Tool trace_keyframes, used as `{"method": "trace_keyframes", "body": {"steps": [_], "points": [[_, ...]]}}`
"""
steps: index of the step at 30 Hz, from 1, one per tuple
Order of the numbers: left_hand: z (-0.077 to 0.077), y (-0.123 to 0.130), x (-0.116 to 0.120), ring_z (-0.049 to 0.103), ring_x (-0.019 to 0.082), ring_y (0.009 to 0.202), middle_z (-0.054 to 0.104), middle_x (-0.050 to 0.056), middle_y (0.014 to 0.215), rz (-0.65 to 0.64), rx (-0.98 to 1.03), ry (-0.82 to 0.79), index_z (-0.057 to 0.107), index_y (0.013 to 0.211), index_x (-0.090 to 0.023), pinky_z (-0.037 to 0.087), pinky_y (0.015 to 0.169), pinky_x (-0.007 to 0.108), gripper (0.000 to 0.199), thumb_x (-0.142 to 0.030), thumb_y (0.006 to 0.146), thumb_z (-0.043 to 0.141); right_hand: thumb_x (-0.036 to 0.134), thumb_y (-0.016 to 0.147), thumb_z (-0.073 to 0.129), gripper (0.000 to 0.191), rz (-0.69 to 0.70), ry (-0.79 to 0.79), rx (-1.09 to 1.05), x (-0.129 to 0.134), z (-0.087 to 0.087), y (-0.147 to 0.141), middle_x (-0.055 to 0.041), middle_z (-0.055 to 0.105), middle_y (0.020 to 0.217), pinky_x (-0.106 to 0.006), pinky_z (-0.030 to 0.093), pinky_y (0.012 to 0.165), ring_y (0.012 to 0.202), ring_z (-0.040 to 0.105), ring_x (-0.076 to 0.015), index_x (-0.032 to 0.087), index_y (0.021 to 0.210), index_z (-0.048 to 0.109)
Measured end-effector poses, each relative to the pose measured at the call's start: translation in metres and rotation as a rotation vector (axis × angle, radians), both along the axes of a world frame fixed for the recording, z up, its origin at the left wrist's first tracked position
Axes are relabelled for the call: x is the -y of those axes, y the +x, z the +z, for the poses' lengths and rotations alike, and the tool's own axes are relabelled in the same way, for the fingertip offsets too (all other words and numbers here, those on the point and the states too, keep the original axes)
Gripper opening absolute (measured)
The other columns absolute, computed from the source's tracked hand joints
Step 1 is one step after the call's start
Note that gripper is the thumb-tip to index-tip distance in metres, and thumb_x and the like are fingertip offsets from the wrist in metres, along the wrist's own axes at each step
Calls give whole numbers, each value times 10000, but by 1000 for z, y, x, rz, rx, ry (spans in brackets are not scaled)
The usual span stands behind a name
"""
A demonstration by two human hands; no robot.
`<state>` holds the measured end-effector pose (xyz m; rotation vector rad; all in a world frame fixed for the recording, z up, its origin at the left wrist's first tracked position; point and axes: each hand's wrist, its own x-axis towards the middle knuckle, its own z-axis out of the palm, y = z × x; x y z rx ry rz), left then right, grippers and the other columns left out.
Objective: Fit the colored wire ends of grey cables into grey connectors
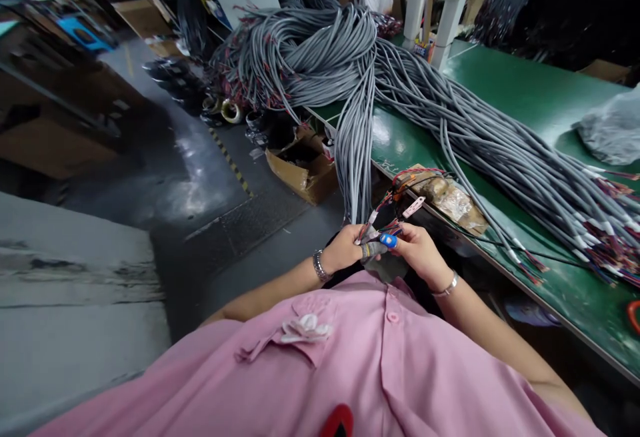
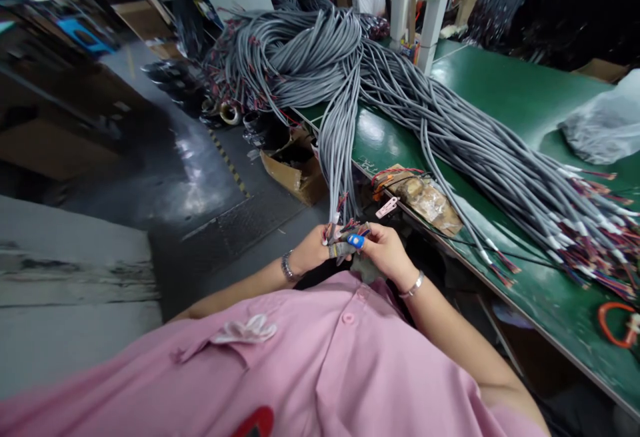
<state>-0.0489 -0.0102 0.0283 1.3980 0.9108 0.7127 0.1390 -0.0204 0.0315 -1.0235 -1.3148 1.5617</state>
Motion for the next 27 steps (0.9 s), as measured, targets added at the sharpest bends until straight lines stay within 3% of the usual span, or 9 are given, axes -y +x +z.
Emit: {"method": "trace_keyframes", "body": {"steps": [4,8,12,15,22,27], "points": [[1,2,-2,428,64,447,598,18,541,77,-23,49,635,629,-120,332,448,193,373,-464,754,714,426,744,752,272,-118,-115,-129,3,-8,-2,-6,638,715,-246,448,562,582,533,-104,177,828,682],[-3,6,-1,476,78,489,631,28,588,60,-7,-1,648,676,-120,375,487,198,320,-424,746,722,428,710,774,292,-232,-158,-170,9,-16,-5,-7,648,729,-249,461,538,558,538,-103,188,846,677],[-6,12,-2,504,88,536,641,11,631,-12,-49,-14,663,713,-118,397,525,204,270,-368,700,764,439,690,782,295,-175,-45,-39,4,-11,-4,-8,651,694,-264,471,528,572,560,-132,189,799,672],[-7,13,-5,556,113,581,669,28,668,-15,-35,-40,688,725,-115,427,568,221,276,-376,693,774,444,686,782,293,-138,-55,-7,-1,-6,-5,9,622,618,-255,439,490,524,537,-127,191,759,653],[-8,12,-6,544,112,542,661,55,598,162,97,-49,697,619,-124,424,566,236,344,-434,767,711,443,693,771,304,-248,-179,-127,1,-18,-7,26,571,586,-233,366,486,503,443,-91,179,738,627],[-13,14,-4,557,122,547,666,63,606,285,144,-85,701,645,-128,395,524,239,351,-453,777,696,450,696,767,303,-296,-170,-148,4,-26,-9,43,525,582,-241,339,494,508,405,-91,188,757,628]]}}
